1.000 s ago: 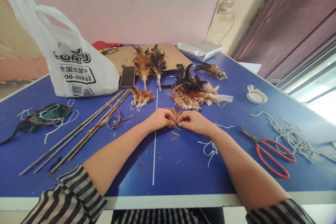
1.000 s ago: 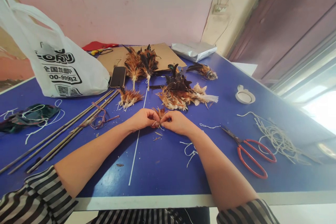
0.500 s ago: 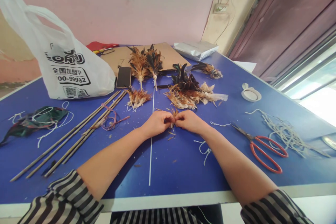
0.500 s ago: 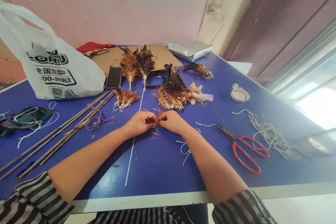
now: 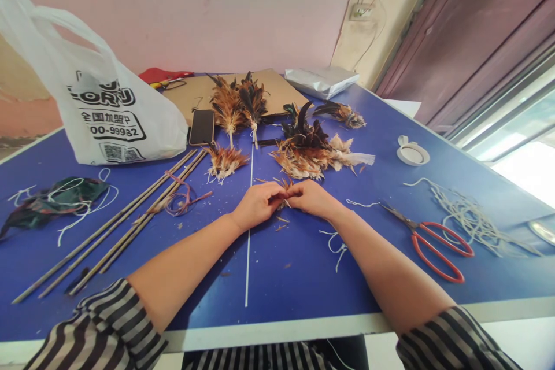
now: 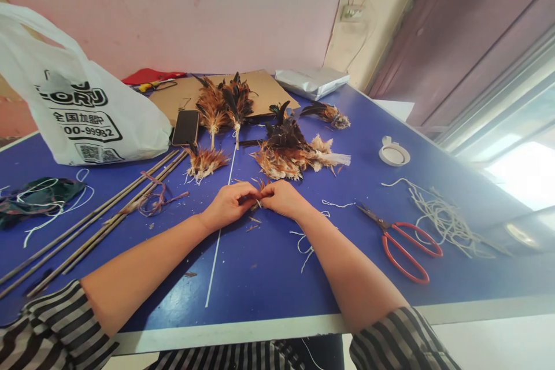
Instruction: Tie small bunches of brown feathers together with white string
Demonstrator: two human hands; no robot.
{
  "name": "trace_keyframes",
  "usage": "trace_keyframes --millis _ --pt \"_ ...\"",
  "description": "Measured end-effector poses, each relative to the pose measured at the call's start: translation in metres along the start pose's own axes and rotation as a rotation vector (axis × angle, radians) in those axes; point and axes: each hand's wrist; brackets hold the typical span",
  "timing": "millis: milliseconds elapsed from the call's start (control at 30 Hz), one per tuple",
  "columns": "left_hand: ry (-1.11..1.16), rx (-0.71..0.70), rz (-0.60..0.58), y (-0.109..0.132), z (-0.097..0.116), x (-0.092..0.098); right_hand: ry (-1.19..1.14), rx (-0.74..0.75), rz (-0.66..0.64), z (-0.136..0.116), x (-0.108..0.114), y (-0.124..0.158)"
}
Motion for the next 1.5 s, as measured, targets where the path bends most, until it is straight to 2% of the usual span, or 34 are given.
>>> trace_keyframes --millis 233,433,700,900,1200,1500 --pt "0.007 -0.021 0.016 -0.001 -0.003 0.000 -0.131 -0.075 -0.027 -0.001 -0.002 -0.001" --pt "0.016 -0.030 0.026 -0.001 -0.008 -0.001 -0.161 -0.058 -0.024 0.002 -0.002 0.000" --pt "0.080 -0.062 -0.084 -0.003 -0.013 0.007 -0.052 0.021 0.005 0.007 -0.006 0.001" --pt "0.084 -0.025 -0.150 -0.004 -0.016 0.016 -0.037 0.013 -0.018 0.004 -0.003 0.004" --pt "0.053 0.057 -0.184 -0.003 -0.022 0.021 0.059 -0.018 -0.015 -0.002 0.001 0.007" --pt "0.000 0.084 -0.194 -0.003 -0.023 0.021 0.157 0.018 -0.020 -0.003 0.004 0.010"
Point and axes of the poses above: each hand's wrist, its own y-axis away from the middle knuckle, its own x-axis out of the back of the hand, z = x × y, and after that the axes turned 7 degrees about -z, right-handed
